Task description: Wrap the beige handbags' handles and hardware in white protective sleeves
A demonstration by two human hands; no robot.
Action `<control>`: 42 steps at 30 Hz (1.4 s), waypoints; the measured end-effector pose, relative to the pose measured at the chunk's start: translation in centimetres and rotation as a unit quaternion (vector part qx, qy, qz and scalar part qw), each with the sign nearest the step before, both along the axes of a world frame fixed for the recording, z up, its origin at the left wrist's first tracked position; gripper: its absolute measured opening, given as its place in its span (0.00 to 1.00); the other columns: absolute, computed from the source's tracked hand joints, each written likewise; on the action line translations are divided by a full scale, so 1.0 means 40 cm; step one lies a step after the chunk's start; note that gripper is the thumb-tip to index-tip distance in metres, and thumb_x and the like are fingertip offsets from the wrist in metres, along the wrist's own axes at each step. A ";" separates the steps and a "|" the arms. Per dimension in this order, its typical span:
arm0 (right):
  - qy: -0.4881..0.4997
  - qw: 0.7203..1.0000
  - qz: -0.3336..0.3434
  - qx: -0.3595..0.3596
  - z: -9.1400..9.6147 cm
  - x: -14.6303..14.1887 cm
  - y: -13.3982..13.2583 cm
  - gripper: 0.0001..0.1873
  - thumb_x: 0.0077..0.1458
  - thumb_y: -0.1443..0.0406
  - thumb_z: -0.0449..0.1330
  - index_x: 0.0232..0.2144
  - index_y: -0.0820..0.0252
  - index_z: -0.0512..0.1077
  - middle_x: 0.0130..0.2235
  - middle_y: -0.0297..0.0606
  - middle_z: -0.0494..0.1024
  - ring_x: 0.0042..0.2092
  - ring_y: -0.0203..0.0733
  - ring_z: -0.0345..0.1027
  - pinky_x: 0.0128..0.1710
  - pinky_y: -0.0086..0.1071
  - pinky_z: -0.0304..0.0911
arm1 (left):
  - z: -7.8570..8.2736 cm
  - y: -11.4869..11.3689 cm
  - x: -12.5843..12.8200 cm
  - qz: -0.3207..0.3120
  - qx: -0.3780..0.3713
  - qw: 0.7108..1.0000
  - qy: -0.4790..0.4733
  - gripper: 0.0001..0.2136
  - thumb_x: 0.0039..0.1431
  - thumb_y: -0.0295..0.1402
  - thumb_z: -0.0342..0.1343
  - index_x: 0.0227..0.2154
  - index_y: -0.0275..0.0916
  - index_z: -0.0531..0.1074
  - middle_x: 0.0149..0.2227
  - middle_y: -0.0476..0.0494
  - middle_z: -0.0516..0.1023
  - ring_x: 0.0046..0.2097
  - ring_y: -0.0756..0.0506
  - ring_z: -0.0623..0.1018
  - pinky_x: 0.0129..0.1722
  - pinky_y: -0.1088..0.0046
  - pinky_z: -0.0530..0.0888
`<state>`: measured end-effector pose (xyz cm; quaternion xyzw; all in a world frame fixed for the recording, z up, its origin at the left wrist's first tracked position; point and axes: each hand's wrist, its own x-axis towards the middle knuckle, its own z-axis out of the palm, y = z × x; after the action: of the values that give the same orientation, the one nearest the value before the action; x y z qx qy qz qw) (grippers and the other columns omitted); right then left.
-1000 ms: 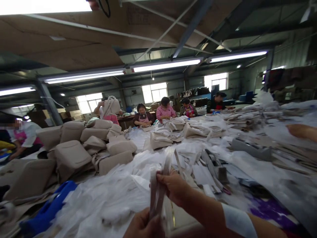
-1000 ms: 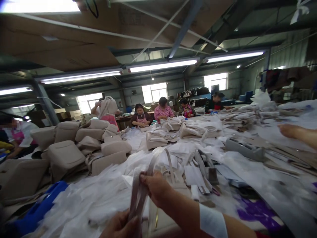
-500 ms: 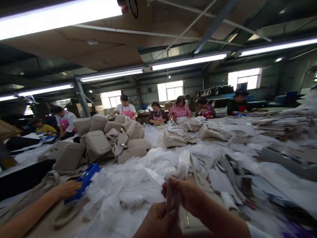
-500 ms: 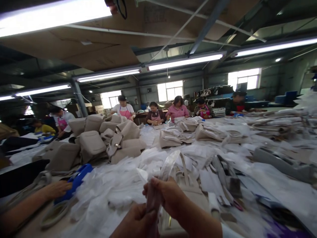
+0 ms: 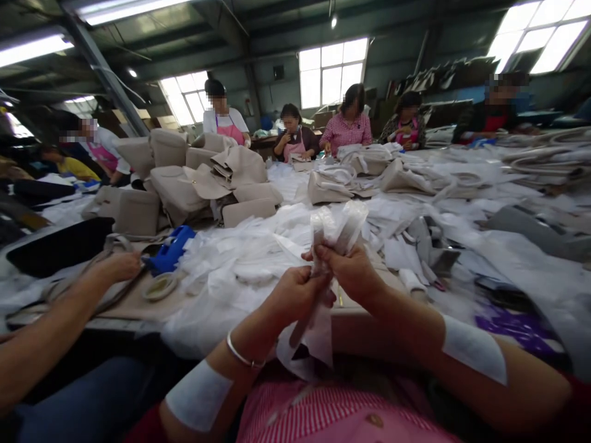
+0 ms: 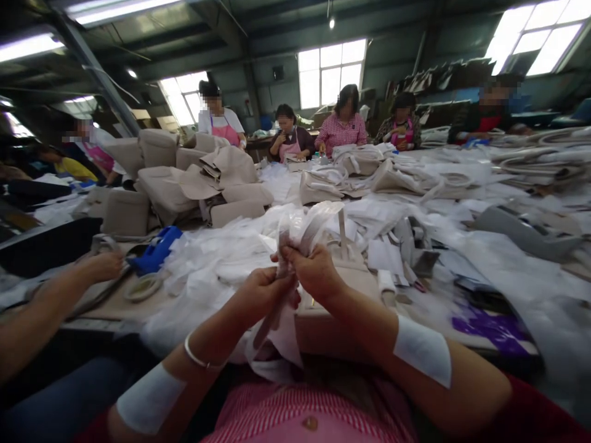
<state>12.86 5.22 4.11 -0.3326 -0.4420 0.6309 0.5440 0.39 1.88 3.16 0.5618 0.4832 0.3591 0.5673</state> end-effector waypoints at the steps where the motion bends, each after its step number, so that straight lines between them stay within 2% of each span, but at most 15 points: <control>1: -0.001 1.000 -0.006 0.002 -0.005 -0.001 -0.003 0.13 0.41 0.59 0.71 0.26 0.64 0.78 0.28 0.40 0.82 0.27 0.41 0.76 0.27 0.32 0.71 | 0.003 0.005 0.006 0.010 0.014 1.000 -0.010 0.17 0.60 0.44 0.56 0.26 0.32 0.75 0.24 0.43 0.78 0.23 0.51 0.73 0.24 0.76 0.67; 5: -0.035 0.999 -0.012 0.011 -0.010 0.010 0.002 0.13 0.44 0.59 0.71 0.27 0.64 0.80 0.29 0.41 0.83 0.30 0.45 0.77 0.30 0.34 0.72 | 0.003 0.018 0.008 0.020 0.049 0.998 -0.041 0.15 0.58 0.42 0.60 0.25 0.32 0.74 0.26 0.43 0.78 0.27 0.49 0.75 0.28 0.75 0.70; 8: -0.067 0.995 -0.041 0.064 0.002 0.032 0.027 0.11 0.47 0.59 0.69 0.29 0.63 0.81 0.29 0.40 0.83 0.30 0.43 0.76 0.30 0.34 0.71 | -0.004 0.013 -0.024 -0.051 0.027 0.996 -0.069 0.19 0.58 0.47 0.59 0.33 0.32 0.76 0.29 0.42 0.79 0.29 0.49 0.76 0.31 0.74 0.70; 9: -0.070 0.992 -0.058 0.087 0.006 0.038 0.037 0.10 0.49 0.60 0.68 0.29 0.63 0.81 0.30 0.40 0.83 0.31 0.43 0.76 0.32 0.34 0.71 | -0.008 0.011 -0.036 -0.081 0.020 0.995 -0.059 0.20 0.58 0.48 0.59 0.33 0.32 0.76 0.27 0.43 0.78 0.28 0.50 0.75 0.29 0.75 0.69; 11: -0.065 0.987 -0.083 0.119 0.009 0.042 0.049 0.09 0.51 0.61 0.68 0.29 0.62 0.81 0.31 0.39 0.83 0.34 0.44 0.77 0.36 0.35 0.71 | -0.016 0.008 -0.055 -0.114 0.008 0.993 -0.010 0.21 0.58 0.49 0.58 0.26 0.33 0.75 0.19 0.48 0.72 0.22 0.52 0.69 0.24 0.77 0.64; 13: -0.055 0.989 -0.074 0.114 0.001 0.032 0.046 0.09 0.51 0.61 0.68 0.29 0.62 0.81 0.30 0.39 0.83 0.34 0.44 0.77 0.38 0.37 0.72 | -0.027 0.011 -0.059 -0.085 0.008 0.996 0.027 0.22 0.59 0.49 0.57 0.21 0.34 0.73 0.17 0.50 0.69 0.20 0.53 0.65 0.22 0.77 0.60; 16: -0.027 0.996 -0.038 0.081 -0.022 0.004 0.021 0.10 0.48 0.59 0.69 0.28 0.62 0.80 0.29 0.39 0.83 0.32 0.45 0.77 0.37 0.39 0.73 | -0.040 0.020 -0.039 0.008 0.031 0.999 0.018 0.19 0.58 0.48 0.58 0.27 0.33 0.75 0.24 0.46 0.75 0.25 0.51 0.69 0.25 0.76 0.64; 18: -0.017 0.997 -0.028 0.064 -0.031 -0.005 0.010 0.11 0.46 0.59 0.70 0.27 0.62 0.80 0.28 0.39 0.83 0.31 0.44 0.77 0.37 0.40 0.73 | -0.042 0.024 -0.027 0.031 0.041 0.999 0.013 0.19 0.57 0.48 0.59 0.29 0.33 0.76 0.27 0.45 0.76 0.27 0.51 0.71 0.27 0.75 0.65; 20: -0.018 0.998 -0.030 0.060 -0.030 0.001 0.013 0.11 0.46 0.59 0.70 0.27 0.63 0.80 0.28 0.39 0.82 0.30 0.43 0.76 0.36 0.38 0.72 | -0.039 0.024 -0.027 0.009 0.033 0.999 0.010 0.20 0.58 0.49 0.58 0.32 0.33 0.76 0.27 0.45 0.76 0.26 0.51 0.70 0.26 0.75 0.64; 23: -0.020 0.996 -0.043 0.079 -0.018 0.028 0.042 0.10 0.49 0.60 0.69 0.29 0.62 0.80 0.30 0.39 0.83 0.32 0.43 0.76 0.36 0.37 0.71 | -0.028 0.018 -0.055 -0.085 0.015 0.996 -0.004 0.21 0.60 0.50 0.55 0.33 0.32 0.76 0.23 0.49 0.73 0.23 0.53 0.67 0.25 0.76 0.62; 26: -0.026 0.993 -0.055 0.103 -0.013 0.051 0.067 0.10 0.52 0.59 0.67 0.32 0.61 0.80 0.31 0.39 0.83 0.34 0.44 0.76 0.38 0.38 0.71 | -0.021 0.013 -0.092 -0.135 -0.001 0.991 -0.014 0.19 0.59 0.48 0.58 0.32 0.33 0.76 0.23 0.50 0.72 0.25 0.52 0.68 0.28 0.76 0.64; 29: -0.036 0.994 -0.030 0.102 -0.014 0.056 0.071 0.11 0.53 0.59 0.67 0.32 0.63 0.80 0.32 0.40 0.83 0.33 0.43 0.76 0.36 0.37 0.71 | -0.019 0.012 -0.112 -0.124 -0.033 0.992 -0.015 0.20 0.56 0.48 0.61 0.39 0.33 0.77 0.32 0.45 0.78 0.32 0.49 0.74 0.33 0.74 0.69; 31: -0.026 0.995 -0.006 0.092 -0.011 0.054 0.068 0.11 0.52 0.59 0.67 0.31 0.63 0.80 0.32 0.41 0.83 0.32 0.42 0.76 0.36 0.36 0.72 | -0.018 0.013 -0.114 -0.110 -0.062 0.992 -0.019 0.21 0.55 0.48 0.62 0.40 0.33 0.78 0.35 0.43 0.80 0.33 0.48 0.75 0.34 0.74 0.70; 37: 0.029 0.998 0.052 0.031 0.016 0.065 0.081 0.16 0.48 0.60 0.71 0.39 0.62 0.78 0.38 0.43 0.83 0.37 0.47 0.78 0.39 0.43 0.75 | -0.011 0.023 -0.126 -0.083 -0.121 0.985 -0.094 0.19 0.50 0.45 0.67 0.35 0.33 0.79 0.33 0.41 0.81 0.31 0.48 0.77 0.33 0.73 0.73; 42: 0.033 0.997 0.068 0.014 0.014 0.080 0.102 0.13 0.45 0.62 0.73 0.33 0.63 0.78 0.32 0.38 0.81 0.32 0.40 0.75 0.30 0.33 0.74 | -0.004 0.030 -0.148 -0.072 -0.137 0.982 -0.109 0.23 0.40 0.42 0.73 0.37 0.32 0.79 0.31 0.41 0.81 0.30 0.48 0.78 0.33 0.72 0.74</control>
<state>16.08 9.32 4.68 -0.2731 -0.4537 0.6710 0.5190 -5.53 3.08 2.99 0.4695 0.4216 0.3068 0.7125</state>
